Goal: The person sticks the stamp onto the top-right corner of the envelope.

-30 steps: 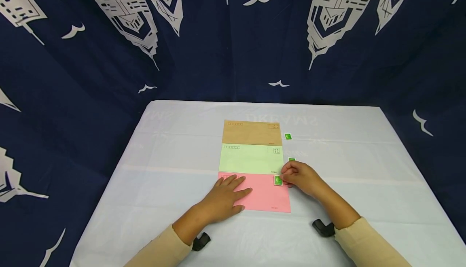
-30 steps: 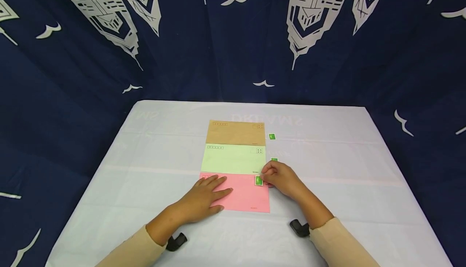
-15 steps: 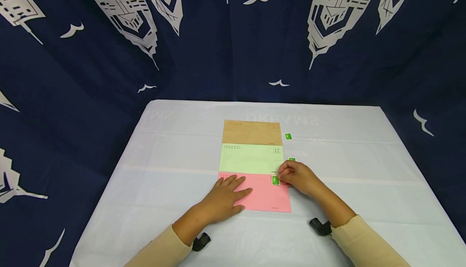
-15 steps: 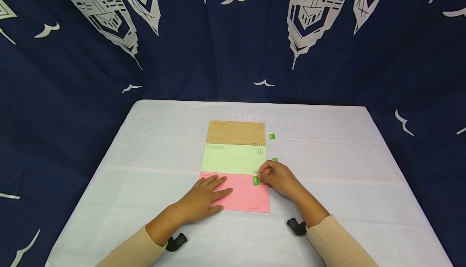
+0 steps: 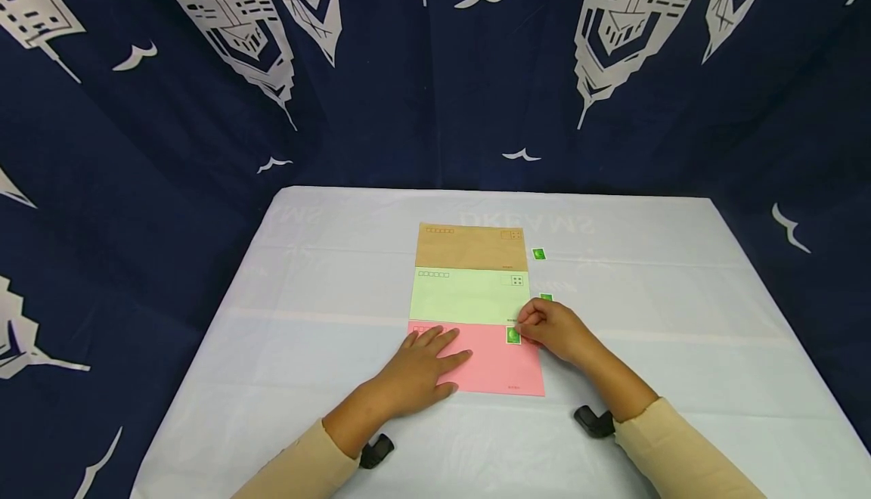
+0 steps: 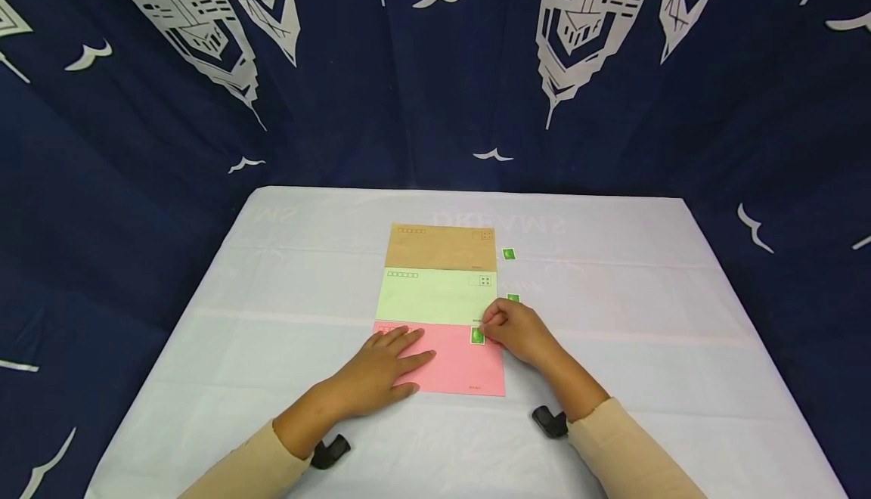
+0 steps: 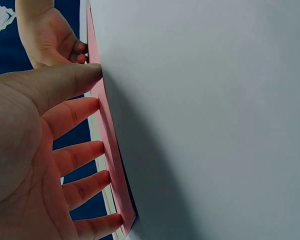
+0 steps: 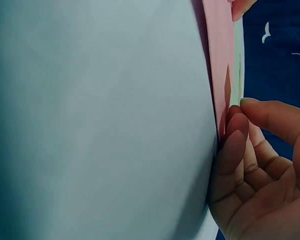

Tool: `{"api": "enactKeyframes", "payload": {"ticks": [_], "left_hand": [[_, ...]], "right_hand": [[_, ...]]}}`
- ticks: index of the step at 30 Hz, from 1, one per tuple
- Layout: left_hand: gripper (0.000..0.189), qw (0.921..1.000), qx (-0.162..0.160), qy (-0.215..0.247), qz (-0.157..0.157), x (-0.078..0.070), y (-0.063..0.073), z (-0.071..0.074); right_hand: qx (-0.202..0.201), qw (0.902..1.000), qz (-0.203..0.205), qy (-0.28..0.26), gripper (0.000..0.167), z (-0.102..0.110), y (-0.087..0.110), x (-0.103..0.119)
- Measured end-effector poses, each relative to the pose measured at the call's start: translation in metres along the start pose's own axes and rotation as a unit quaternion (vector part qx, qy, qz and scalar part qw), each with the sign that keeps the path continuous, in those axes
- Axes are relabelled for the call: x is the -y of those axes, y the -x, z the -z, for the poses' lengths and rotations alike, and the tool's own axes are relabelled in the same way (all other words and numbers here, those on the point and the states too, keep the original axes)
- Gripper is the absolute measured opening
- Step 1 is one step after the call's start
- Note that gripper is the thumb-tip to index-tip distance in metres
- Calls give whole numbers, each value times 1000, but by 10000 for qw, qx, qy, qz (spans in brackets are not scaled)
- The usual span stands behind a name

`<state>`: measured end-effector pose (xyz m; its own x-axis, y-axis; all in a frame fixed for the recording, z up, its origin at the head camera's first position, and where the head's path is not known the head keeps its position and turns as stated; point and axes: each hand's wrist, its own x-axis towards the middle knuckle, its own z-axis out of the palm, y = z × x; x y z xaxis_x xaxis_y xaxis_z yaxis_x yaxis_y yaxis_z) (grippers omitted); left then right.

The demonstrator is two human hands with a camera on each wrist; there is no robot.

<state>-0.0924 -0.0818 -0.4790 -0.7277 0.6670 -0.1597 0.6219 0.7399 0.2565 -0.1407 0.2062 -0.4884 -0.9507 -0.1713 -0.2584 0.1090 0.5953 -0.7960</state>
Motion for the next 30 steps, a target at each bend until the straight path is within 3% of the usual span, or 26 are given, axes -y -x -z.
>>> {"api": "enactKeyframes", "payload": {"ticks": [17, 30], "left_hand": [[53, 10000, 33, -34, -7, 1, -1, -3], [53, 10000, 18, -17, 19, 1, -1, -4]], "right_hand": [[-57, 9989, -90, 453, 10, -2, 1, 4], [-158, 9968, 125, 771, 8, -5, 0, 4]]}}
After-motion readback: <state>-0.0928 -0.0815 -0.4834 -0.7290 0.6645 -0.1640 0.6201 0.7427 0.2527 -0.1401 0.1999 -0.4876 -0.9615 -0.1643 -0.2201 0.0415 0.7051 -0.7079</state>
